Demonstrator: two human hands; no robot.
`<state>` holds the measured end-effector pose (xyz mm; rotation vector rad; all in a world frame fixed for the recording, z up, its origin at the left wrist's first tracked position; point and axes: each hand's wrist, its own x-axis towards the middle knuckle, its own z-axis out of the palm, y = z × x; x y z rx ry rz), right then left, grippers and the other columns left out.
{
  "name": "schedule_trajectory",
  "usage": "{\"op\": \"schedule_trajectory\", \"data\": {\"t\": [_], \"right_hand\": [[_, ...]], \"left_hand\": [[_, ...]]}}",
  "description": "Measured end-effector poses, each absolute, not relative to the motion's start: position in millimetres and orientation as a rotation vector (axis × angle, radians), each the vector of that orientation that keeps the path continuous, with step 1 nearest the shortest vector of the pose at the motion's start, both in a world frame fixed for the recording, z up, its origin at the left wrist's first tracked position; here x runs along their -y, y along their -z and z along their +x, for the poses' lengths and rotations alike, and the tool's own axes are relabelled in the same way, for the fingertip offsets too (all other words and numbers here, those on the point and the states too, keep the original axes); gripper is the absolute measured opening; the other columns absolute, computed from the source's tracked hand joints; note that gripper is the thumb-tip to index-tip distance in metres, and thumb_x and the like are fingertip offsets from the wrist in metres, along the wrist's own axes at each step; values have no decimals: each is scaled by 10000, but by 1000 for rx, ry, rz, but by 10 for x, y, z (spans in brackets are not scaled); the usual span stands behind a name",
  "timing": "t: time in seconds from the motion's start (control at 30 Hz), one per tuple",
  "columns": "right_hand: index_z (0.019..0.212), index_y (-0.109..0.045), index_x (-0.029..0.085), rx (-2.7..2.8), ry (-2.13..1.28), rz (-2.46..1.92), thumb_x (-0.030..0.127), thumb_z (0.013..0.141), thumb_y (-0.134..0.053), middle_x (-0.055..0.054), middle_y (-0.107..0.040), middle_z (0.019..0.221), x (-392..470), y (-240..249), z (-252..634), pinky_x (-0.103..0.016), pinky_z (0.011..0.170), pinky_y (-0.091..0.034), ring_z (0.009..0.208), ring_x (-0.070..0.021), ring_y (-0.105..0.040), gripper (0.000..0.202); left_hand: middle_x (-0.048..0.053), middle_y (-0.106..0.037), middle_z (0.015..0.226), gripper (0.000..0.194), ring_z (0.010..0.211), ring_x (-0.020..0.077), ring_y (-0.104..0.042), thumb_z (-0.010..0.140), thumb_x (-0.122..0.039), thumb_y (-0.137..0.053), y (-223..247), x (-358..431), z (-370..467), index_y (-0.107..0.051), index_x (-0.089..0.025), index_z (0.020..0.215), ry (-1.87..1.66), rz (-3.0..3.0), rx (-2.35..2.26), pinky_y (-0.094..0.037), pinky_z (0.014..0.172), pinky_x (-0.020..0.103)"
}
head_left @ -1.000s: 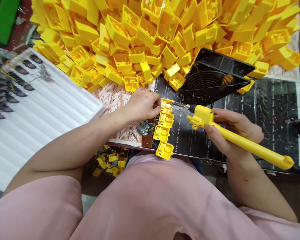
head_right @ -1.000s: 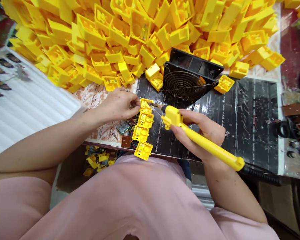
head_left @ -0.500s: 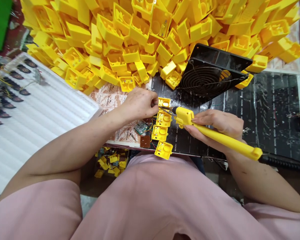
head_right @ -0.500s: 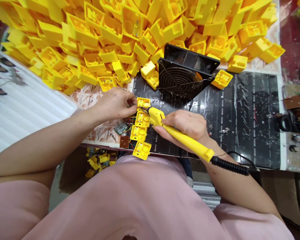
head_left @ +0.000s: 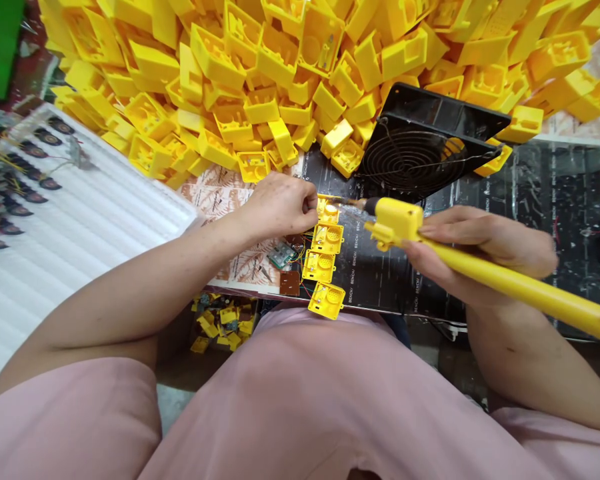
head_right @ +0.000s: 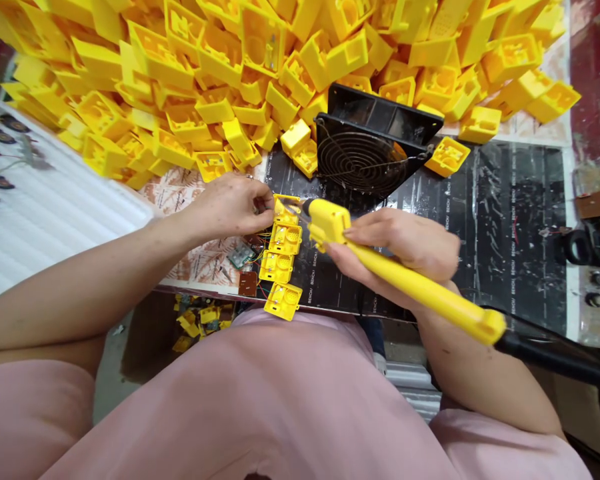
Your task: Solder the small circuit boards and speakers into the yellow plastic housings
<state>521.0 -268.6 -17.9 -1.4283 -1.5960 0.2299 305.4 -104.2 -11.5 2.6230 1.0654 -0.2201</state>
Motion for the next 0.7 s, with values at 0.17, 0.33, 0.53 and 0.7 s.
{"op": "schedule_trajectory", "data": {"t": [0.17,0.33,0.53,0.7], "right_hand": [[919,-711,300,1655,-35,-1307,293,805,-897,21,-776,784,2773,211,5231,-329,531,-620,678,-199,-765,218],[1297,-699,364,1501,-60,-1455,330,847,-864,6,-810,1040,2870,248,5179,-368,619,-652,733,-215,-776,481],[1451,-603,412,1491,-93,-1492,372,863,-843,16,-812,989,2897,322,5130,-360,606,-652,717,-221,-769,636],[1446,-612,392,1404,-156,-1525,371,843,-861,12,-812,958,2914,331,5083,-353,642,-666,721,-216,-772,653]], "left_hand": [[95,-785,853,239,893,304,-753,824,-259,-602,106,1031,3066,-801,-167,921,253,2623,-1078,-537,802,371],[74,-780,838,214,868,271,-741,814,-265,-597,126,1024,3036,-780,-181,887,200,2629,-1047,-527,790,342],[29,-767,814,216,765,181,-690,774,-265,-611,184,978,2869,-762,-168,895,23,2375,-1019,-503,766,279],[34,-771,799,200,734,158,-684,818,-258,-602,244,983,2771,-768,-156,861,-73,2284,-991,-503,780,273]]}}
